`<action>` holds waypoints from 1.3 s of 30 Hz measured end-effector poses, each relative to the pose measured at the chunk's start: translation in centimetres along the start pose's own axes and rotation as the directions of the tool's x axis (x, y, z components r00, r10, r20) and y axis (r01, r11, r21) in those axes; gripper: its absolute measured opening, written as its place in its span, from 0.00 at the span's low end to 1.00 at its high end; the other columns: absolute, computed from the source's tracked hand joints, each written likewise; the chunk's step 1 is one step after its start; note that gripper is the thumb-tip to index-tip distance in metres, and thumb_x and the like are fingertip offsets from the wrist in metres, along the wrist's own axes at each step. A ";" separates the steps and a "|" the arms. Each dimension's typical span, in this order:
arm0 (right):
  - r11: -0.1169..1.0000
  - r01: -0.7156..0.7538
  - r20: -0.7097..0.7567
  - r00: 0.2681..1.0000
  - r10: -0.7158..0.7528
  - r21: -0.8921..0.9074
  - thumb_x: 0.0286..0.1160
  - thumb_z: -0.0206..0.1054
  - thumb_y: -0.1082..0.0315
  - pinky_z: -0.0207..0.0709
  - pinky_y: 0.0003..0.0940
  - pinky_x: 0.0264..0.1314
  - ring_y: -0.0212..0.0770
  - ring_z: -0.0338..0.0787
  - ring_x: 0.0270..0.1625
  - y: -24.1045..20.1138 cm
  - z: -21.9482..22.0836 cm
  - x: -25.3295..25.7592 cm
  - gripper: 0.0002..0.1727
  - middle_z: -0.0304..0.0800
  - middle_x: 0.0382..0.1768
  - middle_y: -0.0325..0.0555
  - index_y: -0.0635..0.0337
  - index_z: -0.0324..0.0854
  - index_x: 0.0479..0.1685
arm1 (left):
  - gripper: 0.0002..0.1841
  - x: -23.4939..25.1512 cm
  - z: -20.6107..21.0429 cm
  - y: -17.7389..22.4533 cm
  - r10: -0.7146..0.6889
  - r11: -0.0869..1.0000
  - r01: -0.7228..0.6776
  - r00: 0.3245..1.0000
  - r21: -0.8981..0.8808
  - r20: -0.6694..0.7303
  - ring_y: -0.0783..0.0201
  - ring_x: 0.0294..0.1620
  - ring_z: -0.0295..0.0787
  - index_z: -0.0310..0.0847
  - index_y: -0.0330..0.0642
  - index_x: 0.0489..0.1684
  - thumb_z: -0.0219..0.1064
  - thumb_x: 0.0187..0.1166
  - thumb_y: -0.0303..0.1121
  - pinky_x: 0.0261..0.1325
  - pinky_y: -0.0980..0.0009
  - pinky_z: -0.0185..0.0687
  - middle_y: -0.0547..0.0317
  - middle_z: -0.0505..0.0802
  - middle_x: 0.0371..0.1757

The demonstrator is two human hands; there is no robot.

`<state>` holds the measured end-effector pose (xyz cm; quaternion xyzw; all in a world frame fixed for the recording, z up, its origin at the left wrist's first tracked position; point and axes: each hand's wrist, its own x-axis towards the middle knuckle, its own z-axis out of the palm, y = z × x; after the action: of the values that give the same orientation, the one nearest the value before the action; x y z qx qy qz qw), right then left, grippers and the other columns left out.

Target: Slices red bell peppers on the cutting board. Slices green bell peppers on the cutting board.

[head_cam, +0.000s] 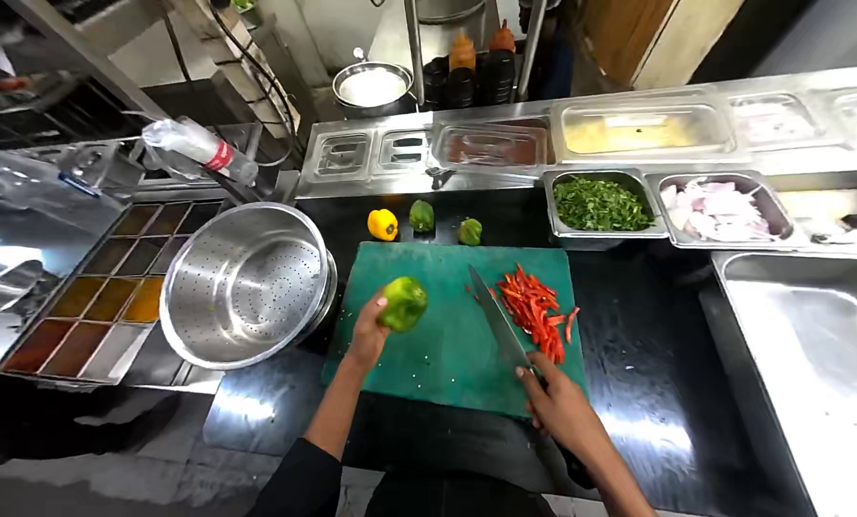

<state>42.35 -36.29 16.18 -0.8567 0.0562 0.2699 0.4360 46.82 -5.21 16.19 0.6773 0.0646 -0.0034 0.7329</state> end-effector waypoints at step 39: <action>0.945 -0.076 0.085 0.990 0.108 -0.318 0.95 0.47 0.59 0.83 0.57 0.55 0.63 0.92 0.54 -1.4 3.3 -5.7 0.20 0.88 0.55 0.62 0.58 0.69 0.76 | 0.18 -1.3 3.0 -5.3 0.479 0.387 -0.747 0.664 0.541 0.574 0.57 0.75 0.81 0.88 0.47 0.51 0.80 0.68 0.44 0.82 0.53 0.72 0.58 0.92 0.60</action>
<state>36.62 -33.68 18.52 -0.8967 0.0303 0.3387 0.2835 45.31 -8.69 11.31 0.8748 -0.3233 0.1347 0.3347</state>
